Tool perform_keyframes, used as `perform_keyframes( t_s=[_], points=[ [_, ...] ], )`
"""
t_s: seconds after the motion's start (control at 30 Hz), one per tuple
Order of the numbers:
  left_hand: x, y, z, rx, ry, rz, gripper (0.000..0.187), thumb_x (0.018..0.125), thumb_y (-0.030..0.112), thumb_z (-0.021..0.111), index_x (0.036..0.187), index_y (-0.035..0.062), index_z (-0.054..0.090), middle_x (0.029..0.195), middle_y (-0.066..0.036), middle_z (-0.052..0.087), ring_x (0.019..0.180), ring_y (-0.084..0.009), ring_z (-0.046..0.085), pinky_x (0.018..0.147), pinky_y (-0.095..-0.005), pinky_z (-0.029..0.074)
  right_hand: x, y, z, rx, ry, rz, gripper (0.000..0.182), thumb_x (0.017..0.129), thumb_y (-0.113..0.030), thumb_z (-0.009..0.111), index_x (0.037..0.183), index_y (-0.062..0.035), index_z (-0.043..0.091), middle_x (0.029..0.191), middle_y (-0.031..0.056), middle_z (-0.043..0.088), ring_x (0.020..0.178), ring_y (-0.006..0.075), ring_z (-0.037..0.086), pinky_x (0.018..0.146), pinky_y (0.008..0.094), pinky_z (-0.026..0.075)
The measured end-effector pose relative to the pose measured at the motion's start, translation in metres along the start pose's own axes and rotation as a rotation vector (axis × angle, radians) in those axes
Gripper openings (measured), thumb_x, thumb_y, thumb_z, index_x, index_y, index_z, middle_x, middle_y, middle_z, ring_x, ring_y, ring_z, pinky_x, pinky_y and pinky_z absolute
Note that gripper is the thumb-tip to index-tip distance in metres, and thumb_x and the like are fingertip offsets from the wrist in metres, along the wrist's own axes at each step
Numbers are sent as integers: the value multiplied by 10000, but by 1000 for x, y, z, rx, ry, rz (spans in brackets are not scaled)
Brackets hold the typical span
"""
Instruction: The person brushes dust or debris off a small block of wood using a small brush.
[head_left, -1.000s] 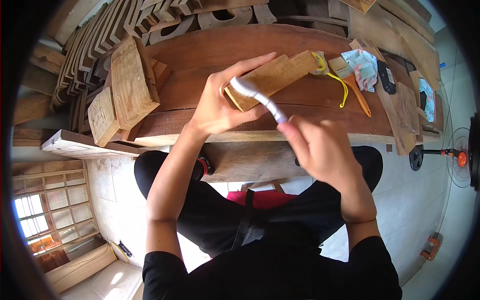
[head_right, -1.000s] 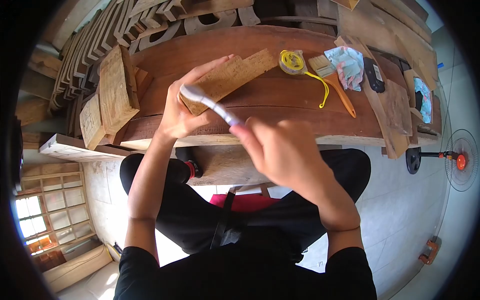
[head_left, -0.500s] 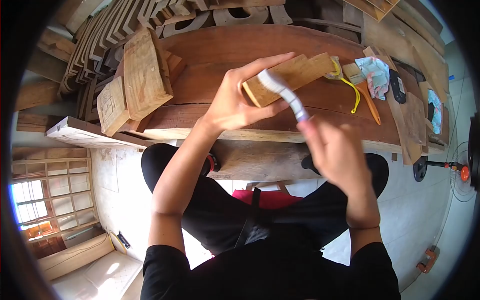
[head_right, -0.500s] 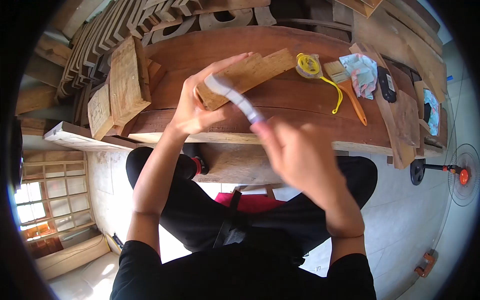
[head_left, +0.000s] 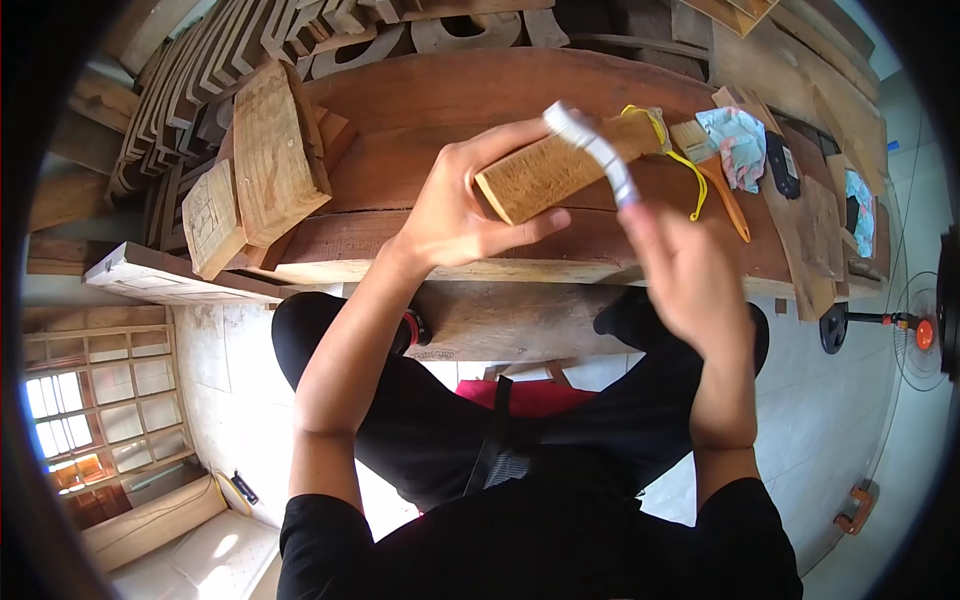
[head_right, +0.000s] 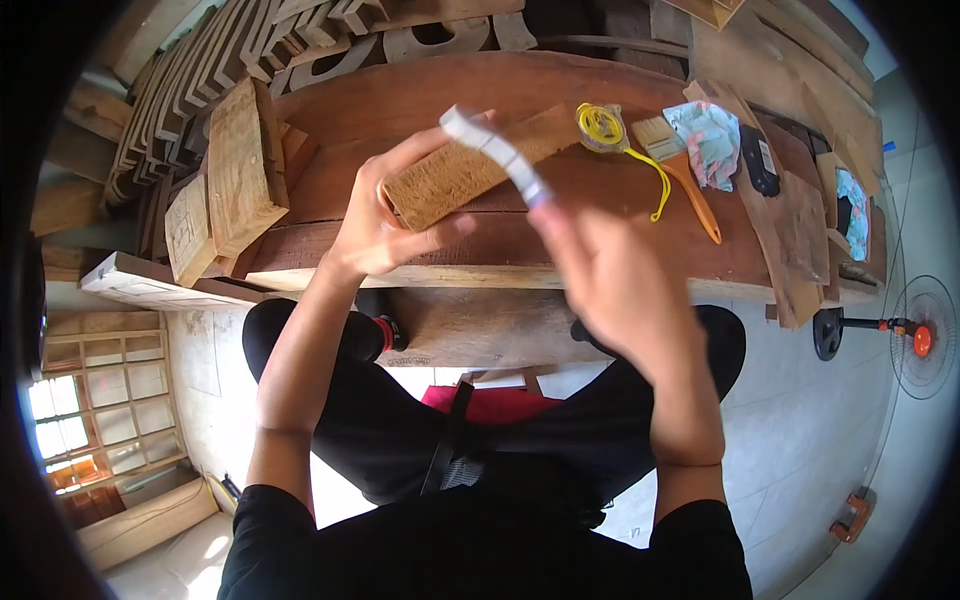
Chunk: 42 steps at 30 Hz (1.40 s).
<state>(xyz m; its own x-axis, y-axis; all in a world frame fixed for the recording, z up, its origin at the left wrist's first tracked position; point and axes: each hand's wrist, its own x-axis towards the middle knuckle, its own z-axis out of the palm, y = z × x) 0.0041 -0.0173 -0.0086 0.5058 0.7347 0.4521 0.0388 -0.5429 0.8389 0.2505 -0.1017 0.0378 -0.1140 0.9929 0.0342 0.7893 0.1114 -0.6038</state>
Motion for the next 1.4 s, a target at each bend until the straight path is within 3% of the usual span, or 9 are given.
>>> perform_keyframes(
  t_s=[0.07,0.27,0.37,0.6,0.8,0.9,1.0,1.17,1.4],
  points=[
    [1,-8,2,47,-13,110,774,797,158,904,1499,51,597,1466,-147,662,1343,-251,637,1138,-389,487,-8,-1,20,-5,19,-330,430,1096,-360,604,866,-11,702,572,151,568,485,301,564,532,434,421],
    [-1,-3,3,10,-11,23,793,791,189,893,1508,42,586,1463,-160,659,1317,-263,653,1133,-400,492,2,11,-9,-70,77,0,458,1116,-357,569,887,26,672,608,182,509,517,297,498,541,419,388],
    [-2,-1,-2,23,-72,-25,819,791,209,861,1524,5,560,1506,-180,624,1367,-264,611,1174,-416,450,-3,13,-2,-51,61,-106,440,1106,-361,580,896,14,678,631,223,540,538,392,556,545,429,399],
    [2,-9,1,-5,9,39,770,815,201,875,1505,23,584,1432,-164,674,1303,-249,650,1135,-400,481,-15,7,14,7,27,-328,472,1119,-376,551,761,-97,681,512,117,561,420,293,579,463,451,402],
    [1,-1,1,-24,43,-27,737,831,178,875,1496,29,594,1431,-148,680,1290,-212,653,1118,-374,491,-6,5,-5,-2,12,3,482,1116,-420,559,876,-17,671,592,141,545,502,284,533,526,422,404],
    [1,-7,0,-15,24,76,729,836,168,864,1494,14,591,1404,-141,693,1256,-195,660,1103,-364,500,-16,-1,20,-74,-37,-375,414,1100,-366,603,869,-31,684,582,158,556,470,319,547,498,432,396],
    [0,4,3,-53,43,-107,769,798,166,879,1496,16,591,1407,-142,698,1258,-216,674,1096,-369,510,2,-5,-5,15,-3,-49,366,1089,-301,623,829,-48,670,592,178,581,499,356,610,492,448,408],
    [2,-6,0,35,11,70,754,809,198,888,1486,23,608,1349,-147,733,1189,-191,704,1069,-371,530,-13,-5,25,-19,27,-363,409,1106,-350,596,882,-20,687,581,153,558,473,300,541,491,409,397],
    [2,-7,-3,61,11,66,738,823,202,877,1487,27,607,1358,-146,725,1194,-199,692,1079,-371,518,-15,-4,12,-91,-53,-246,395,1103,-353,602,911,-23,701,589,158,556,486,304,551,500,409,402]
  ],
)
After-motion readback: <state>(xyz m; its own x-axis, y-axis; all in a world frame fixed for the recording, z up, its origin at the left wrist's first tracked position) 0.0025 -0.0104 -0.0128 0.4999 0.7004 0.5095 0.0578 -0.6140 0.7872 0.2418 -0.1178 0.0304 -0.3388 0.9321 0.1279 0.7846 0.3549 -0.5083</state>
